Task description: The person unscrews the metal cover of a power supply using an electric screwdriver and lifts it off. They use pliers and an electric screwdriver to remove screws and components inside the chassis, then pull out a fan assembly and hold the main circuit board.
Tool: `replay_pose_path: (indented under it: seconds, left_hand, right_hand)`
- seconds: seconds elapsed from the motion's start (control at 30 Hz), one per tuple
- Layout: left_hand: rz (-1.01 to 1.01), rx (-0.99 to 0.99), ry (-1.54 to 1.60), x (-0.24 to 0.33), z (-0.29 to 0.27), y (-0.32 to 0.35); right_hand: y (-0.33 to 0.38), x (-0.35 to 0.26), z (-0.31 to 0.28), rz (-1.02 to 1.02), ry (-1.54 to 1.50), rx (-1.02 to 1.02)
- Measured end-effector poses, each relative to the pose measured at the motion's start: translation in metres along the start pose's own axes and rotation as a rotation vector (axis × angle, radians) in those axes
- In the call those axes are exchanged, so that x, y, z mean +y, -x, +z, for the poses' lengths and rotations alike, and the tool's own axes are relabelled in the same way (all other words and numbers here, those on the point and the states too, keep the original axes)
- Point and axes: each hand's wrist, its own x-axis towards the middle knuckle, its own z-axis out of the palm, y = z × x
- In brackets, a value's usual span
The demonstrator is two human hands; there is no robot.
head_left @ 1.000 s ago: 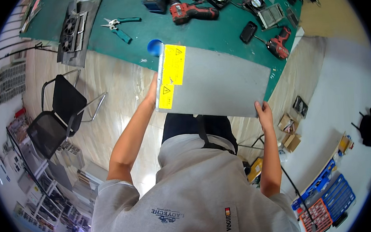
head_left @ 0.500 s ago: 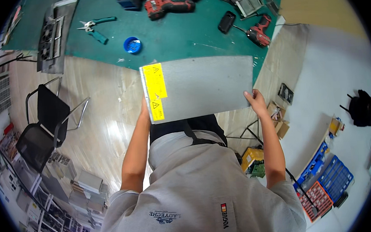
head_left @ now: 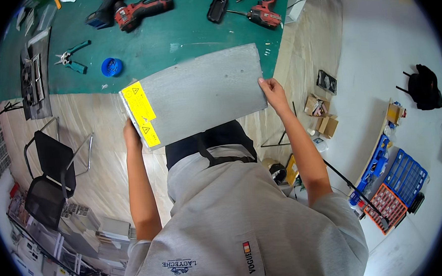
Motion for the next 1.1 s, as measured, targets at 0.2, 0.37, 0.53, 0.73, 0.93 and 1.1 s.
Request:
replay_pose_path:
  seconds: [0.2, 0.37, 0.53, 0.73, 0.93, 1.1]
  left_hand:
    - [0.216, 0.170, -0.271, 0.030, 0.037, 0.092]
    - [0.219, 0.162, -0.281, 0.035, 0.056, 0.107]
    - [0.257, 0.107, -0.310, 0.038, 0.057, 0.110]
    - [0.261, 0.124, -0.376, 0.039, 0.065, 0.112]
    - [0.171, 0.089, -0.358, 0.042, 0.048, 0.113]
    - [0.084, 0.091, -0.253, 0.050, 0.045, 0.109]
  right_hand:
    - [-0.013, 0.002, 0.000, -0.086, -0.165, 0.059]
    - [-0.025, 0.010, 0.017, -0.126, -0.204, 0.067]
    - [-0.034, 0.010, 0.014, -0.144, -0.193, 0.029]
    - [-0.033, -0.006, 0.009, -0.147, -0.066, 0.078]
    - [-0.033, -0.007, -0.001, -0.136, -0.041, 0.015]
    - [-0.031, 0.019, -0.023, 0.011, -0.394, -0.158]
